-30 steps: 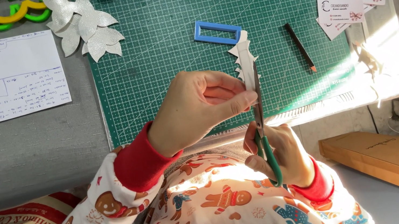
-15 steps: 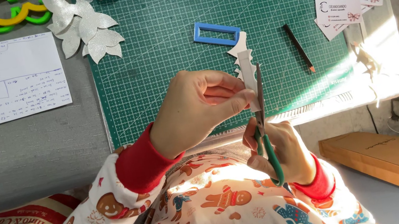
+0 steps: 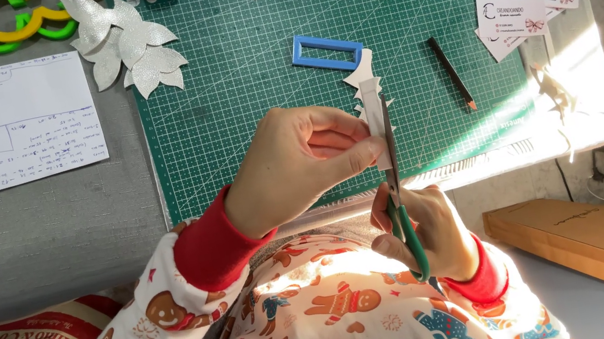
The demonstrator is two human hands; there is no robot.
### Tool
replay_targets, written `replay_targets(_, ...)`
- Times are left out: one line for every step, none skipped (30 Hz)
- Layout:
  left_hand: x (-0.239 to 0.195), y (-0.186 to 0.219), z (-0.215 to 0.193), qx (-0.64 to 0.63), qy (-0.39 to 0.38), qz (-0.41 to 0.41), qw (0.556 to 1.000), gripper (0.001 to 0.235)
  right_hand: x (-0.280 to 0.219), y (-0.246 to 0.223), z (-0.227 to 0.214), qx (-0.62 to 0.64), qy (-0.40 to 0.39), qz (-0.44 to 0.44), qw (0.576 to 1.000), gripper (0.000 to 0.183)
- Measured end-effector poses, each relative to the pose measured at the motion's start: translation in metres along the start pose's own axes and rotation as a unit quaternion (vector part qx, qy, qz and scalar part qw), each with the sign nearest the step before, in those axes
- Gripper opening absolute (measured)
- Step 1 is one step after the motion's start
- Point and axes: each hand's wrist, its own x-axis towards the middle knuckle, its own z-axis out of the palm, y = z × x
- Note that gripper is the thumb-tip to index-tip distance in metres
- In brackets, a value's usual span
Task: Cutting out shapes from material using scissors and marking with a template.
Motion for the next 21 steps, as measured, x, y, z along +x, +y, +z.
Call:
replay_targets(0.0006, 0.0027, -0.0014, 0.003, 0.004, 0.015, 1.0, 0.027, -0.0013, 0.0017, -0.0003, -0.003, -0.001, -0.001, 1.0, 0.036)
replay_targets(0.0011, 0.0053, -0.0028, 0.005, 0.008, 0.031, 0.999, 0.029, -0.0026, 0.0034, -0.0006, -0.006, -0.003, -0.003, 1.0, 0.036)
replay_targets(0.0012, 0.0058, -0.0029, 0.005, 0.008, 0.031, 0.999, 0.029, -0.0018, 0.0027, -0.0006, -0.006, -0.003, -0.003, 1.0, 0.036)
replay_targets(0.0014, 0.0064, -0.003, 0.009, 0.013, 0.037, 0.999, 0.026, -0.001, 0.002, -0.0006, -0.005, -0.004, -0.001, 1.0, 0.037)
replay_targets(0.0016, 0.007, -0.003, 0.013, 0.019, 0.043, 0.999, 0.023, -0.0004, 0.0012, -0.0006, -0.004, -0.005, 0.001, 1.0, 0.038)
replay_targets(0.0017, 0.0056, -0.0024, 0.012, 0.018, 0.043, 0.999, 0.023, -0.0007, 0.003, -0.0013, -0.004, -0.005, 0.001, 1.0, 0.038)
replay_targets(0.0022, 0.0044, -0.002, 0.019, 0.02, 0.049, 0.998, 0.023, -0.0004, 0.005, -0.0021, 0.0, -0.012, 0.0, 1.0, 0.039)
replay_targets(0.0026, 0.0032, -0.0017, 0.026, 0.023, 0.054, 0.998, 0.024, -0.0002, 0.007, -0.0028, 0.004, -0.018, -0.002, 1.0, 0.04)
replay_targets(0.0028, 0.0017, -0.0008, 0.026, 0.023, 0.053, 0.998, 0.024, 0.0021, 0.005, -0.0026, 0.005, -0.019, -0.001, 1.0, 0.04)
replay_targets(0.0029, 0.0002, 0.0001, 0.023, 0.017, 0.051, 0.998, 0.024, 0.0044, 0.003, -0.0023, 0.008, -0.019, -0.004, 1.0, 0.042)
replay_targets(0.0034, -0.0012, 0.0008, 0.021, 0.011, 0.05, 0.998, 0.025, 0.0072, 0.0012, -0.0021, 0.012, -0.018, -0.007, 1.0, 0.044)
replay_targets(0.0029, -0.0005, 0.0009, 0.022, 0.011, 0.05, 0.998, 0.025, 0.0067, 0.0018, -0.0017, 0.012, -0.018, -0.007, 1.0, 0.044)
replay_targets(0.0023, 0.0002, 0.001, 0.026, 0.013, 0.053, 0.998, 0.025, 0.0063, 0.0024, -0.0012, 0.013, -0.017, -0.007, 1.0, 0.044)
replay_targets(0.0017, 0.0009, 0.0011, 0.03, 0.016, 0.055, 0.998, 0.024, 0.0058, 0.003, -0.0008, 0.014, -0.016, -0.007, 1.0, 0.045)
replay_targets(0.0011, 0.0017, 0.0011, 0.03, 0.016, 0.055, 0.998, 0.024, 0.0053, 0.004, -0.0014, 0.014, -0.016, -0.007, 1.0, 0.045)
replay_targets(0.0006, 0.0025, 0.0012, 0.032, 0.017, 0.053, 0.998, 0.024, 0.0048, 0.0051, -0.0021, 0.008, -0.017, -0.009, 1.0, 0.044)
replay_targets(0.0003, 0.0031, 0.0014, 0.033, 0.017, 0.052, 0.998, 0.024, 0.0041, 0.0061, -0.003, 0.003, -0.018, -0.011, 1.0, 0.044)
replay_targets(-0.0004, 0.0038, 0.0017, 0.033, 0.017, 0.052, 0.998, 0.024, 0.0039, 0.0049, -0.0025, 0.003, -0.018, -0.011, 1.0, 0.044)
replay_targets(-0.0011, 0.0046, 0.0018, 0.032, 0.016, 0.052, 0.998, 0.025, 0.0037, 0.0037, -0.0019, 0.004, -0.012, -0.008, 1.0, 0.043)
replay_targets(-0.0018, 0.0054, 0.0019, 0.03, 0.015, 0.052, 0.998, 0.027, 0.0036, 0.0025, -0.0014, 0.005, -0.006, -0.005, 1.0, 0.042)
replay_targets(-0.0015, 0.0055, 0.002, 0.03, 0.015, 0.052, 0.998, 0.027, 0.0026, 0.0024, -0.0017, 0.005, -0.006, -0.005, 1.0, 0.042)
